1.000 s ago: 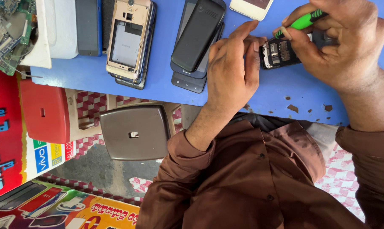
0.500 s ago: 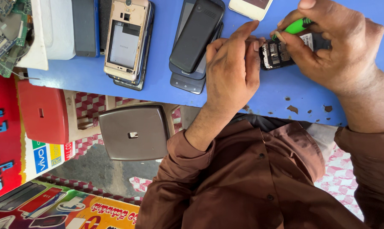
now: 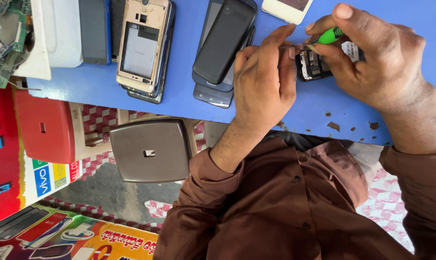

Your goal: The person uses a green-handled screwdriver to unscrew and remove the back cover of a black mobile phone. They then use the screwdriver to pry and lift internal components, including the battery and circuit board, from the phone chassis. The work is performed on a blue workbench surrounded by other disassembled phones and parts.

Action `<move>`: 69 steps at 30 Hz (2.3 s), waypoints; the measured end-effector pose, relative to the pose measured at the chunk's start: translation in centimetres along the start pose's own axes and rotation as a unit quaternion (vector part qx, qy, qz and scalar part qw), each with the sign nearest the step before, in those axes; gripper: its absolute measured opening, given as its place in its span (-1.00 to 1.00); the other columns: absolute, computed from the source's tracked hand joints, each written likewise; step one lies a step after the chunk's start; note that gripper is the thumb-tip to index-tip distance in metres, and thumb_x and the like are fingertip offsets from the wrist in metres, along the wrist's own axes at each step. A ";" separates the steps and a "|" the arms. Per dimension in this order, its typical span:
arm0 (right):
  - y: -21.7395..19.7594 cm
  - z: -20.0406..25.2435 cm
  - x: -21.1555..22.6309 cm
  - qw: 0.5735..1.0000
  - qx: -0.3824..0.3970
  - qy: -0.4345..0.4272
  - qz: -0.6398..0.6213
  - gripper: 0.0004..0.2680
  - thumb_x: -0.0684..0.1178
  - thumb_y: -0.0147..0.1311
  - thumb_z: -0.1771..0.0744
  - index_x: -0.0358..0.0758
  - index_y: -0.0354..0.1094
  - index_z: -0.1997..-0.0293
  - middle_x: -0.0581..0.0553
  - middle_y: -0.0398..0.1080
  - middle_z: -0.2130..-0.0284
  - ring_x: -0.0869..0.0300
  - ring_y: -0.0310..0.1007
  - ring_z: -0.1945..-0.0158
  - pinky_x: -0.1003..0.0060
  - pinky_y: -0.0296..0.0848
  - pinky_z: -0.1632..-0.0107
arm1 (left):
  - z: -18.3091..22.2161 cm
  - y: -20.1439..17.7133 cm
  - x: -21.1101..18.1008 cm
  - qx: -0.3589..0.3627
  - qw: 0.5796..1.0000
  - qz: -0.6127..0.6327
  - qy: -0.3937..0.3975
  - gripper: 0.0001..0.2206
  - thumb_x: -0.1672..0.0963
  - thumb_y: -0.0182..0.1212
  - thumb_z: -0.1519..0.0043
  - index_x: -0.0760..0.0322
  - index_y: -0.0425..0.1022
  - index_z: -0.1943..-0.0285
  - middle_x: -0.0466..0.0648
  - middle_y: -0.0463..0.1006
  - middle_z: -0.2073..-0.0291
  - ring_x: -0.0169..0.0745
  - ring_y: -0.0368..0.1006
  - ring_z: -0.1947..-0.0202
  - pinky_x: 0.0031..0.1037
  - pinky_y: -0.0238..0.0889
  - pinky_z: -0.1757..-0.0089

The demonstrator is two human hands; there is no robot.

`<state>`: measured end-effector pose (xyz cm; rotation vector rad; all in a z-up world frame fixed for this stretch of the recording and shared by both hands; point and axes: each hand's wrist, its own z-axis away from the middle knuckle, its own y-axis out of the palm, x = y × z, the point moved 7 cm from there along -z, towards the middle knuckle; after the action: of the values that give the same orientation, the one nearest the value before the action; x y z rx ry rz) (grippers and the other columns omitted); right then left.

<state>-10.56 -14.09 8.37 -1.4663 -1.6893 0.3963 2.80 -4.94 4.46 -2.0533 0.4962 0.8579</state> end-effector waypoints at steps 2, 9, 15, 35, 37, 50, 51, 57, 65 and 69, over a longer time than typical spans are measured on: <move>0.1 0.1 0.0 1.000 0.001 -0.003 -0.011 -0.47 -0.32 0.17 -0.45 -0.07 -0.15 -0.54 -0.20 0.53 0.02 0.06 0.63 0.00 0.35 0.62 0.04 | 0.0 0.0 0.0 -0.001 1.000 0.000 0.001 -0.76 0.20 0.11 -0.48 0.18 0.30 -0.31 -0.27 0.65 0.23 -0.41 0.53 0.28 -0.50 0.21 -0.04; 0.4 0.2 0.1 0.999 0.010 0.009 -0.029 -0.52 -0.35 0.20 -0.44 -0.11 -0.05 -0.43 -0.22 0.52 0.08 0.01 0.62 0.01 0.28 0.61 0.05 | 0.2 0.1 0.2 -0.005 1.000 0.004 -0.004 -0.71 0.22 0.12 -0.48 0.20 0.29 -0.36 -0.26 0.64 0.19 -0.42 0.54 0.23 -0.50 0.22 -0.03; 0.3 -0.6 0.0 0.999 0.013 0.041 -0.030 -0.59 -0.37 0.23 -0.40 -0.18 0.05 -0.31 -0.23 0.53 0.15 -0.02 0.61 0.04 0.23 0.59 0.08 | 0.5 -0.4 0.2 -0.025 0.999 0.040 0.003 -0.69 0.31 0.04 -0.47 0.26 0.23 -0.35 -0.12 0.51 -0.18 -0.29 0.52 -0.06 -0.47 0.30 -0.15; 0.8 -1.8 0.2 0.999 -0.010 -0.010 -0.033 -0.54 -0.35 0.32 -0.31 -0.17 0.11 -0.27 -0.25 0.52 0.28 -0.03 0.60 0.18 0.14 0.57 0.20 | 1.9 -2.1 -2.1 0.082 0.991 -0.068 0.084 -0.75 0.13 0.31 -0.42 0.22 0.41 -0.22 -0.11 0.47 0.18 -0.26 0.41 0.23 -0.37 0.27 0.16; 0.9 -1.7 0.1 0.999 -0.012 -0.016 -0.039 -0.53 -0.36 0.32 -0.31 -0.16 0.11 -0.27 -0.25 0.52 0.28 -0.03 0.60 0.19 0.14 0.57 0.21 | 2.2 -1.6 -2.3 0.101 0.985 -0.093 0.108 -0.71 0.12 0.32 -0.43 0.25 0.42 -0.26 -0.13 0.42 0.25 -0.26 0.38 0.24 -0.37 0.21 0.22; 0.9 -4.5 1.1 0.991 0.085 -0.023 -0.097 -0.58 -0.50 0.07 -0.32 -0.14 0.13 -0.22 -0.29 0.50 0.16 -0.02 0.58 0.16 0.23 0.53 0.14 | 1.7 -0.5 -2.1 0.140 0.976 -0.122 0.116 -0.64 0.06 0.32 -0.46 0.25 0.39 -0.36 -0.09 0.36 0.28 -0.22 0.35 0.26 -0.33 0.16 0.23; 1.0 -4.7 1.0 0.991 0.092 -0.015 -0.099 -0.57 -0.50 0.10 -0.29 -0.14 0.18 -0.19 -0.29 0.51 0.21 -0.02 0.59 0.20 0.25 0.53 0.20 | 1.6 -0.6 -2.1 0.140 0.976 -0.118 0.116 -0.64 0.06 0.32 -0.46 0.26 0.40 -0.35 -0.09 0.36 0.27 -0.21 0.35 0.27 -0.33 0.15 0.23; 1.3 -5.7 1.9 0.993 0.107 -0.030 -0.028 -0.59 -0.29 0.31 -0.22 -0.17 0.28 -0.14 -0.29 0.51 0.29 -0.09 0.58 0.20 0.00 0.55 0.27 | 1.4 -0.6 -1.7 0.159 0.976 -0.100 0.107 -0.81 0.07 0.34 -0.42 0.22 0.44 0.00 -0.12 0.34 0.28 -0.21 0.32 0.30 -0.31 0.13 0.25; 2.1 -4.8 1.2 0.995 0.082 -0.023 -0.047 -0.60 -0.37 0.32 -0.26 -0.17 0.23 -0.14 -0.28 0.50 0.26 -0.02 0.58 0.21 0.22 0.55 0.28 | 1.7 -0.5 -1.4 0.161 0.977 -0.089 0.111 -0.76 0.05 0.34 -0.42 0.25 0.46 -0.08 -0.10 0.35 0.23 -0.23 0.33 0.30 -0.32 0.14 0.25; 2.2 -4.3 0.7 0.998 0.027 -0.050 -0.007 -0.58 -0.17 0.44 -0.27 -0.17 0.26 -0.18 -0.18 0.47 0.40 0.00 0.58 0.35 0.17 0.56 0.36 | 2.0 -0.2 -1.2 0.156 0.977 -0.095 0.107 -0.65 0.03 0.34 -0.44 0.25 0.46 -0.30 -0.11 0.37 0.24 -0.26 0.36 0.26 -0.36 0.16 0.22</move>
<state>-5.86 -14.03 9.70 -1.4153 -1.7535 0.5124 1.37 -3.15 4.64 -1.8730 0.5059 0.4173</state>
